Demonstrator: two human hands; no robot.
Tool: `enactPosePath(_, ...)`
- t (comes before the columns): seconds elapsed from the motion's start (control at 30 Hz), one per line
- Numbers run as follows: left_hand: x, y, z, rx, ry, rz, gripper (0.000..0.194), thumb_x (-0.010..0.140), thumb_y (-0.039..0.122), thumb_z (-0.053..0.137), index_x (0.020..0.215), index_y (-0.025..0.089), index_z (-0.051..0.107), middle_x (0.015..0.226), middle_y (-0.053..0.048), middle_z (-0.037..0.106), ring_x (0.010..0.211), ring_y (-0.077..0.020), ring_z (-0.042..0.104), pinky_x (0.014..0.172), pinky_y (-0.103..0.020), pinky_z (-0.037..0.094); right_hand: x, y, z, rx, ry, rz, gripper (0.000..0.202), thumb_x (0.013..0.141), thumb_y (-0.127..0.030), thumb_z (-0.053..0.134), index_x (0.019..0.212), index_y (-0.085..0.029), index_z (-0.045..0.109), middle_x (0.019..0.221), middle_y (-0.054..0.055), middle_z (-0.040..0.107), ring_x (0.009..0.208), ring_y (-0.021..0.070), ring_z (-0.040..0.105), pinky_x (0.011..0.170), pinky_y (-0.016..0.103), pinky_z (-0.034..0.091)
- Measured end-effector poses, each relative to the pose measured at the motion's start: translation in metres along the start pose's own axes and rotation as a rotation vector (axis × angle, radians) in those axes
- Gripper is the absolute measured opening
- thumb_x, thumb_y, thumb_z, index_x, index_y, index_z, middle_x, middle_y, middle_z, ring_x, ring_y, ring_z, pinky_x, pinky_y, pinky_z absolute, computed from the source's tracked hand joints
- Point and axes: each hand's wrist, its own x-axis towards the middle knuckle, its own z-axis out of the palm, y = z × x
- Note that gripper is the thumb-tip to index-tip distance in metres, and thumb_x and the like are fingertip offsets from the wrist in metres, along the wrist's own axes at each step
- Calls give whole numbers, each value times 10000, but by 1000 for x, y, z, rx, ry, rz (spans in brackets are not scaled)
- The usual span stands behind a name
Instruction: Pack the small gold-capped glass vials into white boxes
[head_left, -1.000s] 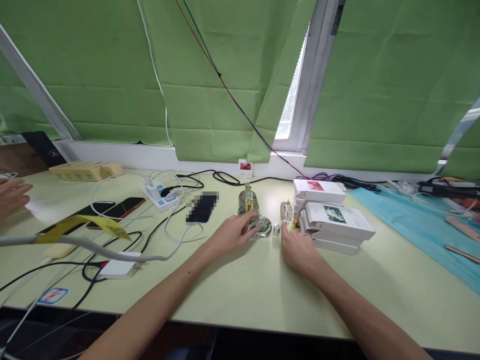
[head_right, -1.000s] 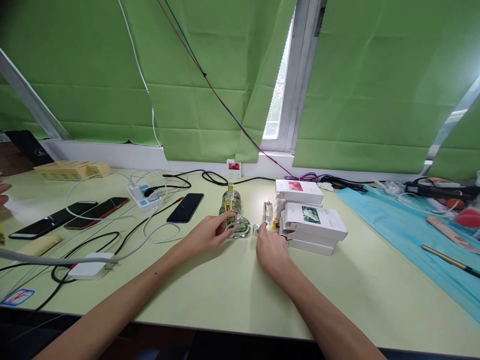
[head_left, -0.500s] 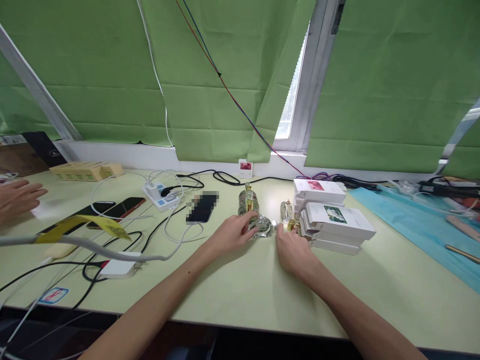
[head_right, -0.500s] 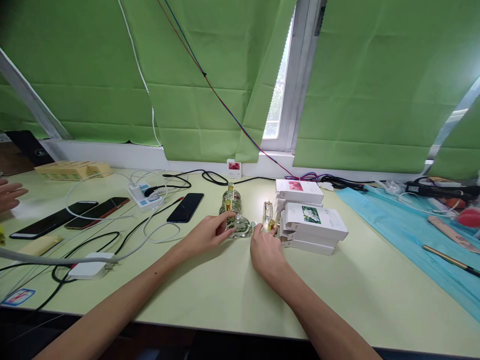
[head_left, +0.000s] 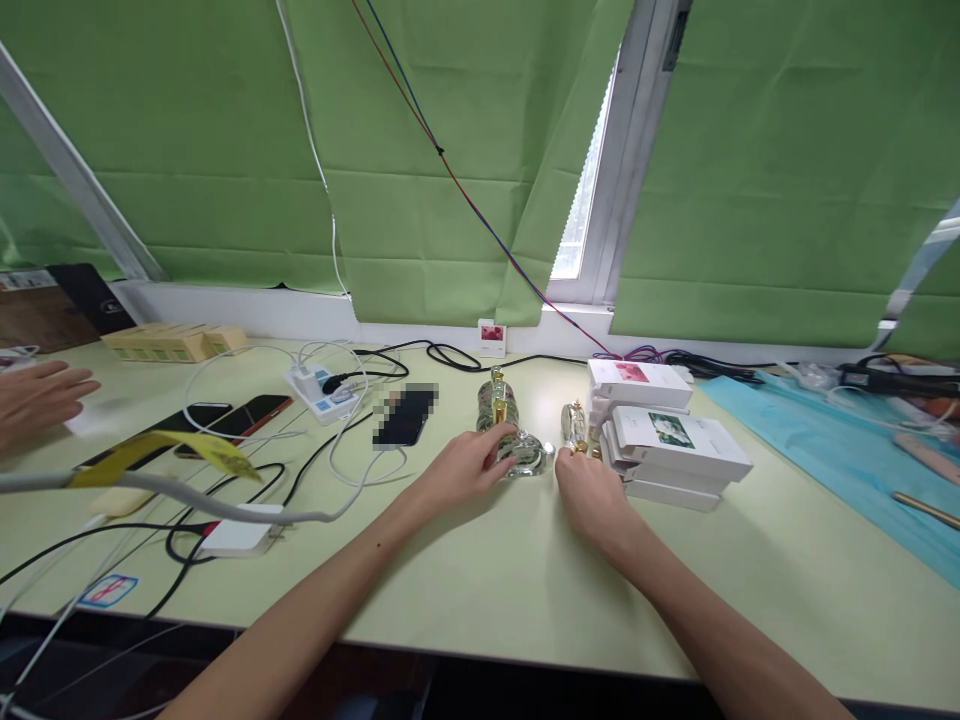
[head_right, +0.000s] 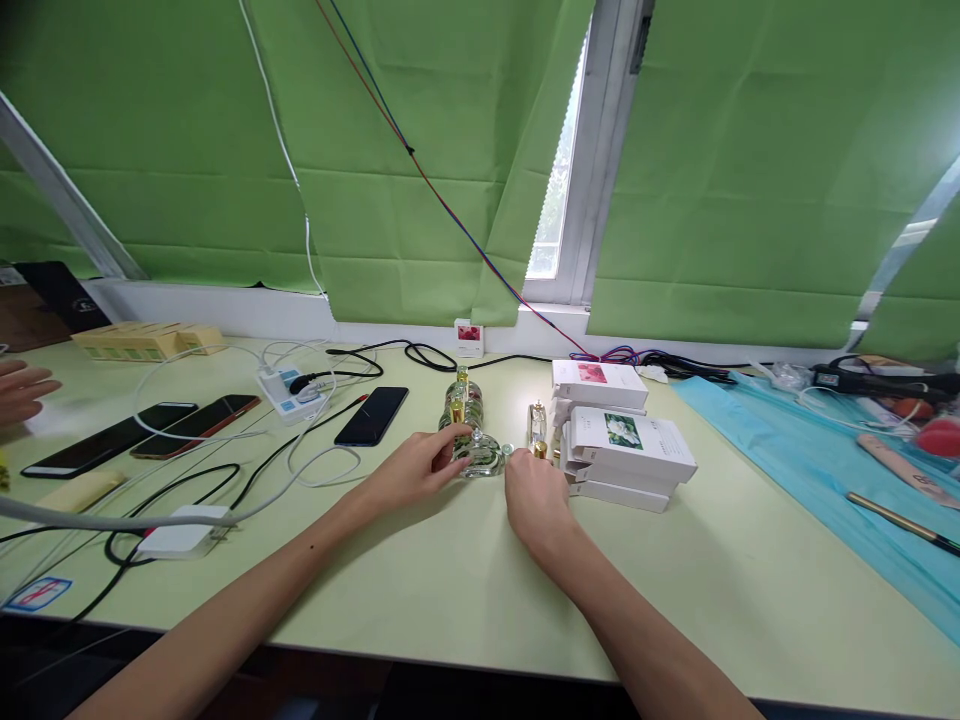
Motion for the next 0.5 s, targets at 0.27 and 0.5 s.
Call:
enactPosePath(0.27, -1, 2, -1, -10, -2, -13, 386, 964, 430, 492, 1262, 207, 594, 619, 25, 595, 576, -159, 524, 584, -266, 339, 2, 1, 2, 17, 57, 8, 385, 831, 100, 527, 1157, -85, 614, 1072, 204, 714, 1018, 278, 729, 717, 266, 521)
enactPosePath(0.5, -1, 2, -2, 9, -10, -7, 373, 969, 418, 491, 1263, 207, 583, 622, 28, 599, 581, -158, 520, 585, -264, 336, 1, 0, -2, 25, 70, -1, 393, 839, 113, 459, 1143, -88, 606, 1061, 179, 707, 1015, 278, 721, 692, 262, 494)
